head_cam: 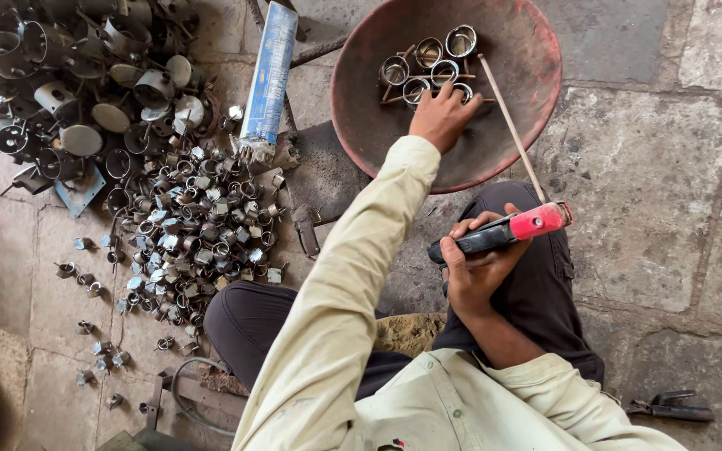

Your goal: The person sits on the floor and repeatedly picks up small metal parts from a large pile, places them on a metal stand, and welds them using a handheld welding tool. After welding, the person drops the finished parts into a large red basin.

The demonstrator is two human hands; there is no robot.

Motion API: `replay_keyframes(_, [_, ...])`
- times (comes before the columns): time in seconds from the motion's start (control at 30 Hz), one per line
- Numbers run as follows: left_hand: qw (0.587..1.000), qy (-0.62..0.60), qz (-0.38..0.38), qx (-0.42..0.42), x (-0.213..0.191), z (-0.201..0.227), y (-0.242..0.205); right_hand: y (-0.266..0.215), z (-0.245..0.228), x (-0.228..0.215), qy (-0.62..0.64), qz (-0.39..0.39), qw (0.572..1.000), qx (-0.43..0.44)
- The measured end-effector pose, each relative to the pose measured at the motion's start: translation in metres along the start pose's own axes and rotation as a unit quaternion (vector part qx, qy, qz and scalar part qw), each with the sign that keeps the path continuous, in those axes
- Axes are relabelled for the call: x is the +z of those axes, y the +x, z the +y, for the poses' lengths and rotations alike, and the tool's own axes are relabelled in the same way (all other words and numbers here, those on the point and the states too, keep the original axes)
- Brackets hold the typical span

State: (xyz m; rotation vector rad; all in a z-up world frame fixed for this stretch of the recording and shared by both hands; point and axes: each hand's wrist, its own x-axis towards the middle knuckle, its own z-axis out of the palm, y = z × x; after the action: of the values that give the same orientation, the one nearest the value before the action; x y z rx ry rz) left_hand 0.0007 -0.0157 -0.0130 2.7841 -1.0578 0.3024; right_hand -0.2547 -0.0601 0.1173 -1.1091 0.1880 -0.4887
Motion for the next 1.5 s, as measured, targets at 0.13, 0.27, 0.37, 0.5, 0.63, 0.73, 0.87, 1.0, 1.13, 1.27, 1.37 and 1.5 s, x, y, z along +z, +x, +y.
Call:
replay_keyframes(0.13, [0.998, 0.017, 0.033, -0.057, 0.007, 0.010, 0.004, 0.003, 0.000, -0.003, 0.005, -0.003, 1.000, 0.000])
replay_keyframes(0.27, [0.982, -0.112, 0.024, -0.147, -0.019, 0.012, -0.004, 0.003, 0.000, -0.005, 0.012, -0.003, 1.000, 0.012])
replay_keyframes(0.37, [0.938, -0.253, 0.069, -0.224, -0.054, 0.005, -0.019, 0.003, 0.004, -0.006, 0.008, -0.009, 1.000, 0.003])
replay_keyframes(0.5, [0.841, -0.407, 0.227, -0.274, -0.100, -0.026, -0.063, 0.000, 0.010, -0.007, -0.014, -0.017, 0.999, 0.027])
replay_keyframes(0.63, [0.705, -0.529, 0.231, -0.412, -0.136, -0.075, -0.133, -0.002, 0.015, -0.005, -0.078, -0.020, 0.996, 0.033])
replay_keyframes(0.73, [0.628, -0.584, 0.282, -0.430, -0.150, -0.103, -0.196, -0.005, 0.015, -0.003, -0.118, -0.041, 0.992, -0.001])
replay_keyframes(0.87, [0.544, -0.643, 0.264, -0.470, -0.140, -0.119, -0.254, -0.007, 0.020, 0.005, -0.242, -0.050, 0.969, -0.019])
replay_keyframes(1.0, [0.508, -0.658, 0.235, -0.505, -0.105, -0.126, -0.275, -0.005, 0.038, 0.012, -0.288, -0.054, 0.956, 0.037])
replay_keyframes(1.13, [0.491, -0.676, 0.208, -0.509, -0.079, -0.129, -0.281, -0.006, 0.049, 0.005, -0.338, -0.051, 0.939, 0.023])
replay_keyframes(1.27, [0.657, -0.531, 0.165, -0.509, -0.088, -0.134, -0.287, 0.000, 0.052, -0.010, -0.331, -0.046, 0.941, 0.056])
replay_keyframes(1.37, [0.807, -0.308, 0.118, -0.490, -0.103, -0.132, -0.290, 0.001, 0.056, -0.017, -0.346, -0.057, 0.936, 0.012])
replay_keyframes(1.5, [0.833, -0.285, 0.132, -0.455, -0.105, -0.133, -0.284, -0.005, 0.049, -0.016, -0.353, -0.084, 0.932, -0.018])
